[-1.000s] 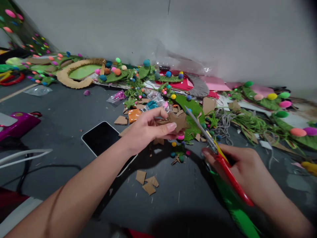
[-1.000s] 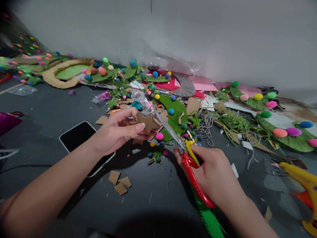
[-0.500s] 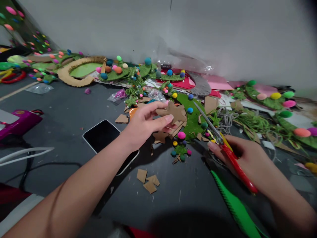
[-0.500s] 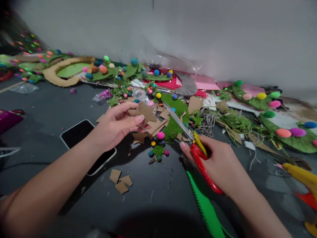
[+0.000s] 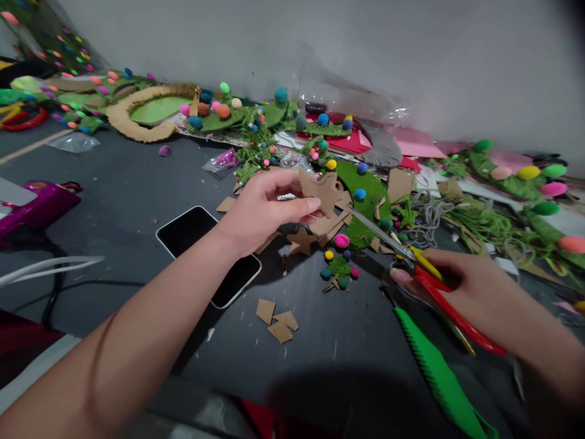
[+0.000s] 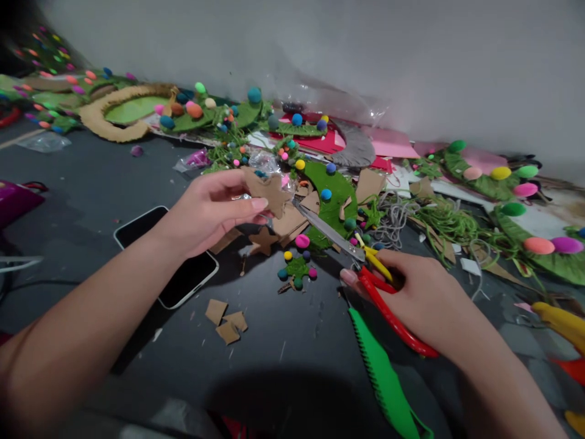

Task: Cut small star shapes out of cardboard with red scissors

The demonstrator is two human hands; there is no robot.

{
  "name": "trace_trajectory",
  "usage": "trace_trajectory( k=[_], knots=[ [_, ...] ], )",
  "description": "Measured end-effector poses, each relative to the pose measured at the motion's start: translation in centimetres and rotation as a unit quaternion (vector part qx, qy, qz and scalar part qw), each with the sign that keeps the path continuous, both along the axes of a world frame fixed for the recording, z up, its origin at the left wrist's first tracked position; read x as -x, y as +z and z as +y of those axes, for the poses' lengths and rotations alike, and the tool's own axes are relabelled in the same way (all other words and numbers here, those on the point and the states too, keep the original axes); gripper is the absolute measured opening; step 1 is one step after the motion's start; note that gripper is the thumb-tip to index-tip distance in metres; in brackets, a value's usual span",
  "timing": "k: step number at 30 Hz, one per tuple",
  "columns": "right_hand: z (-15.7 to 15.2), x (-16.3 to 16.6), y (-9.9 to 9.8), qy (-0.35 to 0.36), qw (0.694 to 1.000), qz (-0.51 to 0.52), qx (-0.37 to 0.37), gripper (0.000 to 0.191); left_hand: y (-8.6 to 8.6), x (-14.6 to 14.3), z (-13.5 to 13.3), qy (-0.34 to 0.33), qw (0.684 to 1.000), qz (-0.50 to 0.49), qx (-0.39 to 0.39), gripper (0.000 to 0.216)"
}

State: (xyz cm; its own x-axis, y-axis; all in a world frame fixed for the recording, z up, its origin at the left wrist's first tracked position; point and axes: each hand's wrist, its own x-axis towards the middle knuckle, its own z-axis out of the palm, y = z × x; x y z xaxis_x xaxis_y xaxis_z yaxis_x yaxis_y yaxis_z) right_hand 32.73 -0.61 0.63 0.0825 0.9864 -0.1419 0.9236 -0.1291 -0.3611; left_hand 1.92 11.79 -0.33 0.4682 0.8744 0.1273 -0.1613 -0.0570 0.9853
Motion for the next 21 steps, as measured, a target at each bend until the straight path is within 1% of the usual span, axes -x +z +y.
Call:
trace_trajectory(
  k=[2,3,5,6,8,9,11,17,21],
  knots=[
    [0.05,-0.08,0.01,0.000,0.998,-0.011,0.061,0.058,0.00,-0.05,0.03,0.003,1.000,0.008,-0.015,0.014],
    [0.08,-0.09,0.05,0.000,0.997,-0.015,0.080,0.059,-0.01,-0.07,0.07,0.007,1.000,0.014,-0.023,0.011],
    [0.09,-0.03,0.19,0.006,0.996,-0.012,0.093,0.059,-0.09,-0.11,0.18,0.025,0.999,0.025,-0.029,0.010],
    [0.08,0.04,0.28,0.011,0.995,-0.008,0.098,0.058,-0.17,-0.11,0.25,0.040,0.998,0.027,-0.026,0.012],
    [0.02,0.23,0.44,0.017,0.994,-0.002,0.110,0.056,-0.39,-0.10,0.38,0.068,0.997,0.024,-0.018,0.024],
    [-0.03,0.34,0.50,0.018,0.993,0.000,0.114,0.056,-0.51,-0.08,0.43,0.078,0.997,0.019,-0.018,0.029],
    [-0.09,0.55,0.56,0.022,0.993,-0.004,0.114,0.057,-0.71,-0.09,0.43,0.082,0.996,0.014,-0.028,0.032],
    [-0.03,0.82,0.43,0.033,0.995,-0.018,0.088,0.060,-0.70,-0.41,-0.06,0.061,0.996,0.032,-0.056,0.028],
    [-0.05,0.74,0.34,0.026,0.994,-0.021,0.104,0.060,-0.67,-0.55,-0.21,0.064,0.995,0.044,-0.066,0.028]
  ],
)
